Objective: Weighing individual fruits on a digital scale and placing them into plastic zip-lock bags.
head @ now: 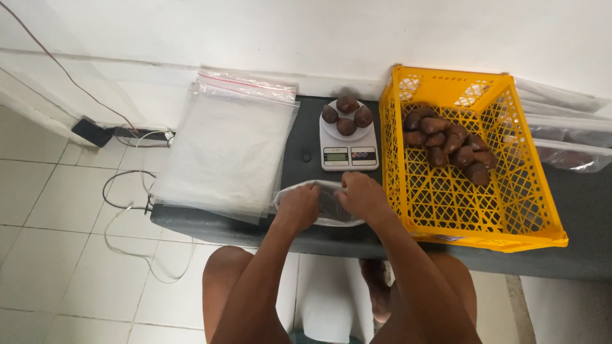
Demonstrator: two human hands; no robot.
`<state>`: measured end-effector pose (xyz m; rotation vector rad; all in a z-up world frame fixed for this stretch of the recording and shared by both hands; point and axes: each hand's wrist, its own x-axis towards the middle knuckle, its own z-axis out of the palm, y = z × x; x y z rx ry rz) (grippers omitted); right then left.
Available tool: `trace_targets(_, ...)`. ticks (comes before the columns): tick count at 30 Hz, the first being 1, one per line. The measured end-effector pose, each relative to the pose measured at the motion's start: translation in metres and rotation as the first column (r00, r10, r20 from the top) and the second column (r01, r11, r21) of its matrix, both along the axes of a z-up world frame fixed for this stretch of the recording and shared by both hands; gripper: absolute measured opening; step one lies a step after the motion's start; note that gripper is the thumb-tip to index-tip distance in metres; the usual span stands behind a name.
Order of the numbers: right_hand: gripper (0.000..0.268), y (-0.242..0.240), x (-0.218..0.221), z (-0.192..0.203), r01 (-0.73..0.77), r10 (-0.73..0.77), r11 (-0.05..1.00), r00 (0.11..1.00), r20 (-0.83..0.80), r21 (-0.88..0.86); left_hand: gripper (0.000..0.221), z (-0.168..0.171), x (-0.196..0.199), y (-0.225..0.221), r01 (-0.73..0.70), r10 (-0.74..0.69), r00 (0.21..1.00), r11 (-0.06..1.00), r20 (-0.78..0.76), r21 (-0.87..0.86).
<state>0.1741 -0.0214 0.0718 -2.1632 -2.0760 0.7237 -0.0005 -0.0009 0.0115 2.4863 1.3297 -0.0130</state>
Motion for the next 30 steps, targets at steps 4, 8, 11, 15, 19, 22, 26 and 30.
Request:
trace_targets(4, 0.03, 0.026, 0.009, -0.026, 0.059, -0.053, 0.969, 0.998, -0.029, 0.239, 0.036, 0.01, 0.005, 0.007, -0.014, 0.015, 0.998, 1.0, 0.06, -0.019)
trace_targets(8, 0.051, 0.045, 0.001, -0.013, 0.15, -0.127, 0.903, 0.988, -0.085, 0.401, 0.039, 0.017, 0.004, 0.009, -0.034, 0.037, 0.995, 0.999, 0.092, -0.04)
trace_targets(11, 0.066, 0.062, -0.009, -0.005, 0.216, -0.174, 0.895, 0.975, -0.14, 0.391, 0.039, 0.021, 0.0, 0.01, -0.053, 0.058, 0.993, 0.997, 0.105, -0.052)
trace_targets(15, 0.076, 0.092, -0.008, -0.026, 0.253, -0.22, 0.912, 0.966, -0.136, 0.323, 0.041, 0.028, -0.015, 0.01, -0.076, 0.085, 0.99, 0.993, 0.108, -0.091)
trace_targets(19, 0.069, 0.121, 0.006, -0.069, 0.238, -0.211, 0.911, 0.971, -0.116, 0.337, 0.042, 0.025, -0.028, 0.016, -0.131, 0.145, 0.983, 0.984, 0.116, -0.118)
trace_targets(22, 0.054, 0.129, 0.011, -0.09, 0.237, -0.224, 0.856, 0.971, -0.083, 0.459, 0.042, 0.025, -0.036, 0.019, -0.166, 0.176, 0.978, 0.981, 0.11, -0.1)
trace_targets(26, 0.036, 0.12, 0.005, -0.085, 0.248, -0.222, 0.815, 0.968, -0.115, 0.524, 0.04, 0.027, -0.042, 0.021, -0.202, 0.214, 0.969, 0.974, 0.124, -0.1)
trace_targets(30, 0.042, 0.105, -0.008, -0.061, 0.286, -0.218, 0.891, 0.951, -0.219, 0.353, 0.031, 0.006, -0.047, 0.029, -0.234, 0.234, 0.971, 0.972, 0.05, -0.017)
